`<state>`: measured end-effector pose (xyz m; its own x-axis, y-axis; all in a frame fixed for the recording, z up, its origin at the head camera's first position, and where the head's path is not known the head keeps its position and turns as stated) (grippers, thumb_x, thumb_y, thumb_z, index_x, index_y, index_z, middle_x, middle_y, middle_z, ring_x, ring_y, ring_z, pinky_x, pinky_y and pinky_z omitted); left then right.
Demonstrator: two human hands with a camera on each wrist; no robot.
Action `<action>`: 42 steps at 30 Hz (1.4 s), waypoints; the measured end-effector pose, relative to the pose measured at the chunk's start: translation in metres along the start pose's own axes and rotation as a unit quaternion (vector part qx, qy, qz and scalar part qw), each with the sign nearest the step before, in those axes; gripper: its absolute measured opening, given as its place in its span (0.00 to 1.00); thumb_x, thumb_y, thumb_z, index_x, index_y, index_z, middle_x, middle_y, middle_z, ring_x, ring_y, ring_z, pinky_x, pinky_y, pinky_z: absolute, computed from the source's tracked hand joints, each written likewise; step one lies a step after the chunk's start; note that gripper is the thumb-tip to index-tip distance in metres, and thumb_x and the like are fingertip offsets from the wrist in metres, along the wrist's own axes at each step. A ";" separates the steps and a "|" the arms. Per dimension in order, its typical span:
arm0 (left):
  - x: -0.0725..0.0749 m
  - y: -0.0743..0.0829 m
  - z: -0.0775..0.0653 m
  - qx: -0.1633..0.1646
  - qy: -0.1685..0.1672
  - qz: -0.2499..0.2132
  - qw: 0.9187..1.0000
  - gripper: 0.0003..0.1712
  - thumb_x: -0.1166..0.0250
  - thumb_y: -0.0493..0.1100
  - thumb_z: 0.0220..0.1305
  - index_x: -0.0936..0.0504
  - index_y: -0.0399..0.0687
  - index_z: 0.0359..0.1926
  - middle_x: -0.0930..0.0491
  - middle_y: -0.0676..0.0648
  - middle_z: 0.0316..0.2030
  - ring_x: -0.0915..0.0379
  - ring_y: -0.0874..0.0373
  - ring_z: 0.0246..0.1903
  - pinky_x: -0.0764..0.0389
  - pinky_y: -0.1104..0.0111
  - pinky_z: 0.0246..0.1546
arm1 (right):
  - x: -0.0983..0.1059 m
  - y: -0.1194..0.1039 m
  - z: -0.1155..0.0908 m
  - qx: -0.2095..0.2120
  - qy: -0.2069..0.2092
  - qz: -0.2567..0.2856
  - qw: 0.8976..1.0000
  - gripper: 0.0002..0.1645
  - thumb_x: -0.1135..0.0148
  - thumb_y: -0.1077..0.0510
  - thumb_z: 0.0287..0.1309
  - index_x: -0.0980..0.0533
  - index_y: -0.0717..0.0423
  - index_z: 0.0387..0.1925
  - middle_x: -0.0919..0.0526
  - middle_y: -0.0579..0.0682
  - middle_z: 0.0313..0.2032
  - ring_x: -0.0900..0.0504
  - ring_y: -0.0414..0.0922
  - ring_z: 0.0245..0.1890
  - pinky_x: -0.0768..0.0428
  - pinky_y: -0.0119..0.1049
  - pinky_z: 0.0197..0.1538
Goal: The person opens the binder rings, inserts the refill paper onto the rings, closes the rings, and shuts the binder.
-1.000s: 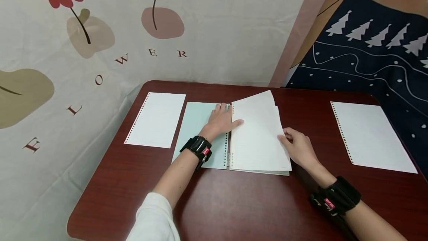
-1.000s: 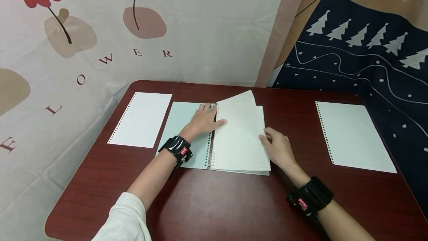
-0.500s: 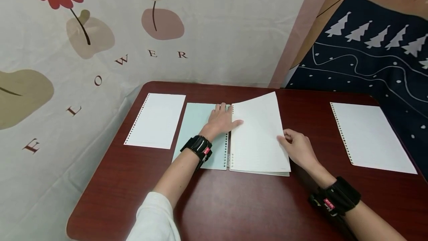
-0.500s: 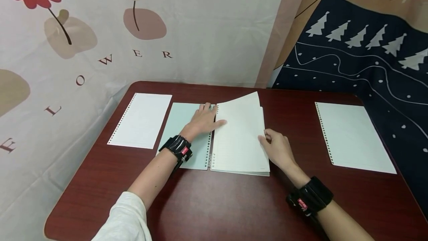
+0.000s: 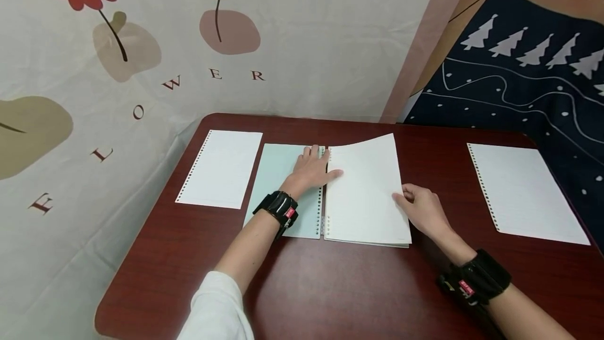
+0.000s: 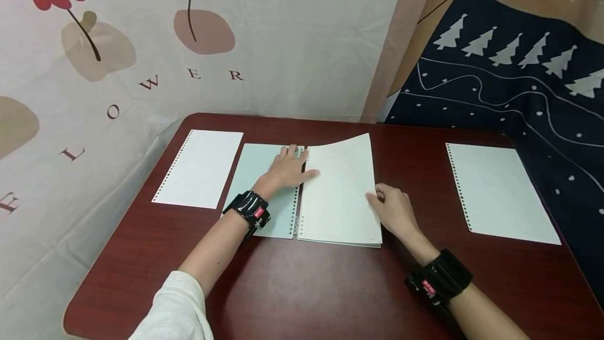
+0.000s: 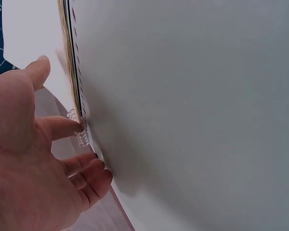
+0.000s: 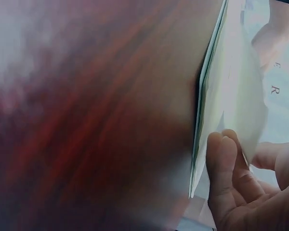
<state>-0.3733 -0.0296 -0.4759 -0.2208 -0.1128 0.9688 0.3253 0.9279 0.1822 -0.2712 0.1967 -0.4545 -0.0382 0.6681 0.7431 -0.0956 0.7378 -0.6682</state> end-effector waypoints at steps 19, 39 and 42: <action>-0.012 0.007 -0.027 -0.025 -0.019 0.007 0.999 0.44 0.54 0.69 0.69 0.41 0.43 0.73 0.56 0.37 0.73 0.58 0.44 0.70 0.45 0.54 0.66 | -0.008 0.004 -0.004 -0.009 -0.068 -0.113 0.991 0.30 0.36 0.55 0.61 0.30 0.70 0.59 0.21 0.62 0.39 0.24 0.50 0.27 0.29 0.41 0.26; -0.023 0.043 -0.068 -0.064 -0.066 0.038 0.995 0.41 0.57 0.68 0.71 0.42 0.49 0.74 0.50 0.45 0.74 0.60 0.47 0.73 0.45 0.55 0.66 | -0.030 -0.027 -0.010 0.095 -0.101 -0.200 0.970 0.25 0.37 0.57 0.62 0.25 0.69 0.57 0.31 0.69 0.62 0.35 0.65 0.63 0.34 0.61 0.58; -0.021 0.043 -0.071 -0.062 -0.064 0.039 0.995 0.41 0.57 0.68 0.71 0.42 0.50 0.74 0.50 0.45 0.74 0.60 0.47 0.72 0.45 0.55 0.66 | -0.029 -0.028 -0.012 0.095 -0.101 -0.193 0.971 0.25 0.38 0.57 0.63 0.25 0.69 0.57 0.31 0.69 0.62 0.35 0.65 0.63 0.34 0.62 0.58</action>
<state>-0.2898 -0.0124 -0.4770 -0.3027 0.0106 0.9530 0.4558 0.8798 0.1350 -0.2560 0.1581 -0.4578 -0.1549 0.2995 0.9414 -0.3230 0.8852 -0.3347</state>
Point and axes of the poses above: each hand's wrist, its own z-axis towards the middle knuckle, its own x-axis out of the back of the hand, y = z × x, the point moved 10 cm from there along z, towards the middle knuckle
